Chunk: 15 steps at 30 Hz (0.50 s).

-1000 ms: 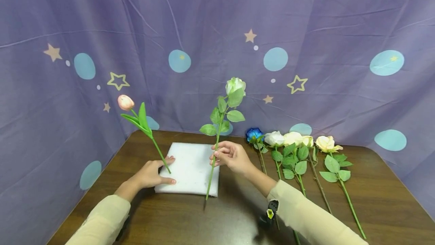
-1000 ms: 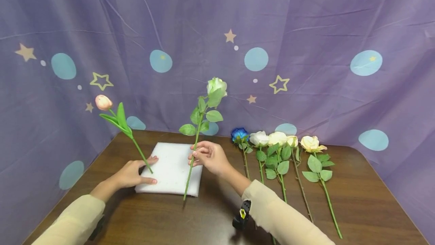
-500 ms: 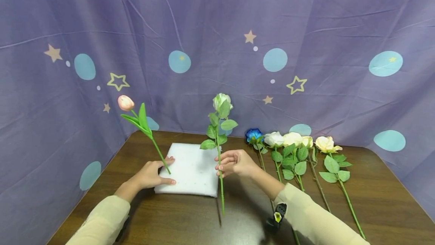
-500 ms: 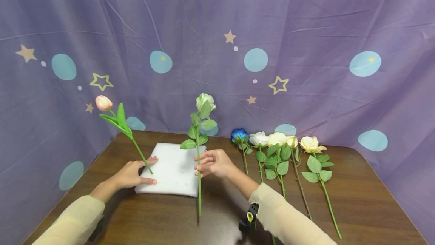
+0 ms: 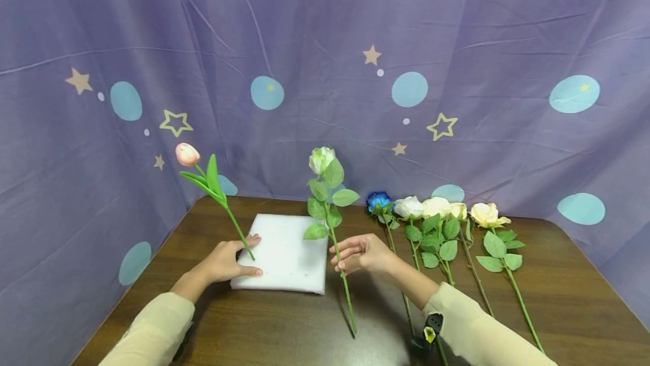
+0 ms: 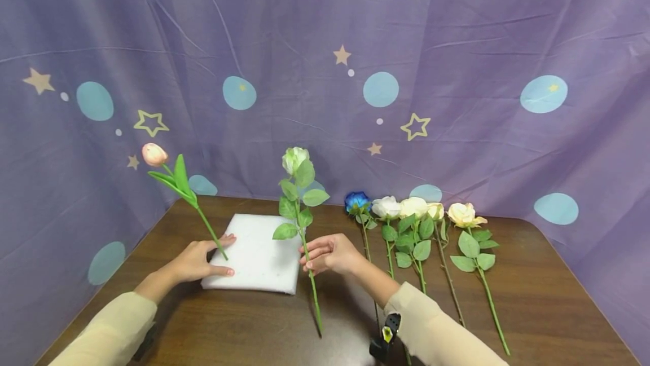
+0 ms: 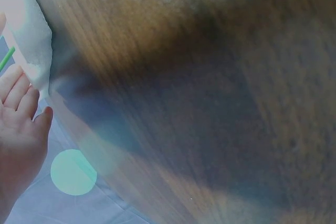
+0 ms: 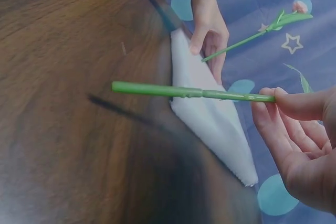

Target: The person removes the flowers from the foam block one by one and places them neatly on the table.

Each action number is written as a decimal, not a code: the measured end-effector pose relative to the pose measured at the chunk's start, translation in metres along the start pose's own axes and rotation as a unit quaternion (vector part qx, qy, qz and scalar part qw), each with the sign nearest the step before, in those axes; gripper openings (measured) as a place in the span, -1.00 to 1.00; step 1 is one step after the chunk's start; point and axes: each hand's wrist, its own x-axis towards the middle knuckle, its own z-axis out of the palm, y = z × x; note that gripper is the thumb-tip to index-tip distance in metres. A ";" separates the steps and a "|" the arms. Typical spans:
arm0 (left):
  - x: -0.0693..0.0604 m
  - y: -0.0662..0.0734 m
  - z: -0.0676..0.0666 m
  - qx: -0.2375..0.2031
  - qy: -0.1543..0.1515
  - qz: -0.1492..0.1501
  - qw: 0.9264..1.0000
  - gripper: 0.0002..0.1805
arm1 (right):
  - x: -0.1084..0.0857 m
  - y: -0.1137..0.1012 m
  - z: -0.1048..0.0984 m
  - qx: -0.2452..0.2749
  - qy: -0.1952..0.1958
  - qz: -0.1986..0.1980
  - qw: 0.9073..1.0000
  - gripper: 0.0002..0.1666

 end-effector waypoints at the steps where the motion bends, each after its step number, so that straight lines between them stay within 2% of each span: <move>1: 0.000 0.000 0.000 0.001 -0.001 0.000 1.000 -0.06 | -0.002 0.001 -0.001 -0.004 0.000 -0.002 1.000 -0.47; 8: 0.001 0.001 -0.002 0.004 0.002 0.001 1.000 -0.08 | -0.011 0.009 -0.005 -0.019 0.036 0.000 0.999 -0.50; 15: 0.000 0.002 0.000 0.008 -0.001 0.000 1.000 -0.07 | -0.023 0.017 -0.006 -0.061 0.061 -0.030 0.996 -0.53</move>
